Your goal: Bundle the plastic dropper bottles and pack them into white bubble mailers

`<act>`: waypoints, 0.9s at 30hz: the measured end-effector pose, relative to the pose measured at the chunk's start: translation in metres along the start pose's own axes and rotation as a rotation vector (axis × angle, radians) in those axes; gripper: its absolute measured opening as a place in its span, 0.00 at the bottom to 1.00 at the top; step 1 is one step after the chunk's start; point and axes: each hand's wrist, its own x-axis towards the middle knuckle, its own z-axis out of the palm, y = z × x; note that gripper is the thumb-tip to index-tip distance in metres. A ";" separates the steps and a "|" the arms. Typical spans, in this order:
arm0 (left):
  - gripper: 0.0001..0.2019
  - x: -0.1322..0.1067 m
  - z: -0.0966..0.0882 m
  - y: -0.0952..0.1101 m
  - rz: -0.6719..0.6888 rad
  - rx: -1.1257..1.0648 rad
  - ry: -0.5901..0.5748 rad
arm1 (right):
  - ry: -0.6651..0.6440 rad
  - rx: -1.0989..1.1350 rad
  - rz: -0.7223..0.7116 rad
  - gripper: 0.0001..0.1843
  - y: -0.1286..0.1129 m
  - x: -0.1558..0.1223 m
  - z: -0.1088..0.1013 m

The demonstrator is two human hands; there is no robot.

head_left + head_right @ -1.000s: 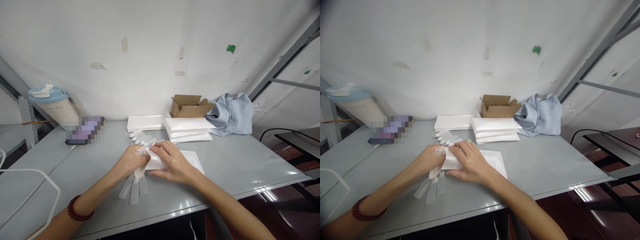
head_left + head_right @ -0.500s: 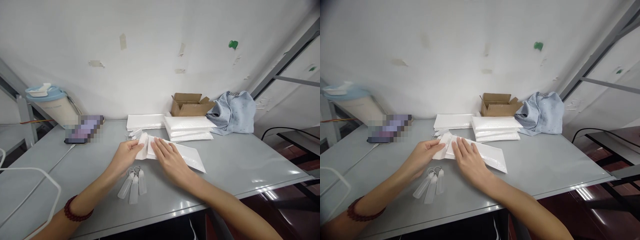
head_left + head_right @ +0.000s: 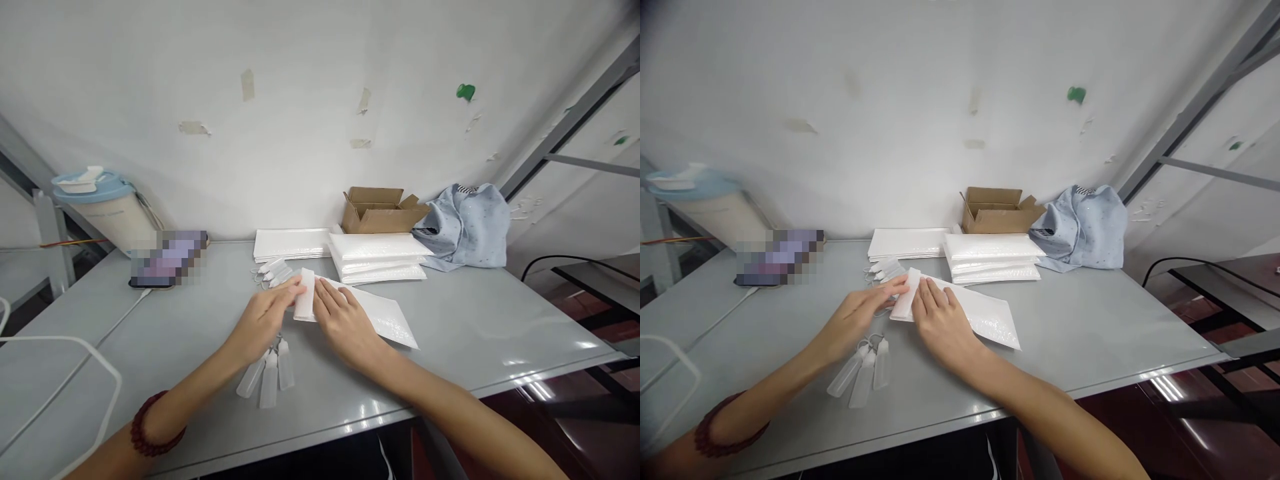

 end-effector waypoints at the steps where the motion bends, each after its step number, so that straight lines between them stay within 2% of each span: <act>1: 0.21 -0.001 -0.001 -0.001 0.056 0.086 -0.041 | 0.020 -0.011 -0.008 0.19 0.000 0.000 -0.001; 5: 0.22 0.000 -0.011 -0.004 0.187 0.276 -0.248 | 0.097 -0.015 -0.018 0.15 0.002 0.000 -0.006; 8: 0.25 0.004 -0.020 -0.006 0.232 0.320 -0.331 | 0.172 0.032 0.000 0.14 0.006 -0.001 -0.012; 11: 0.26 0.005 -0.019 -0.010 0.284 0.404 -0.277 | 0.289 0.032 0.028 0.13 0.012 -0.003 -0.017; 15: 0.11 0.007 -0.004 -0.012 0.358 0.488 -0.129 | 0.408 0.042 0.048 0.07 0.020 -0.002 -0.023; 16: 0.11 0.008 0.001 -0.011 0.349 0.480 -0.098 | 0.429 0.050 0.056 0.06 0.023 -0.001 -0.024; 18: 0.15 0.010 0.012 -0.005 0.275 0.395 -0.065 | 0.466 0.063 0.085 0.06 0.031 0.000 -0.026; 19: 0.16 0.010 0.018 -0.002 0.196 0.316 -0.078 | 0.478 0.069 0.104 0.06 0.036 0.001 -0.027; 24: 0.15 0.011 0.054 0.010 -0.404 -0.209 -0.305 | 0.458 0.101 0.209 0.10 0.063 0.000 -0.030; 27: 0.13 0.015 0.075 0.010 -0.516 -0.345 -0.357 | 0.518 0.133 0.285 0.09 0.077 -0.003 -0.031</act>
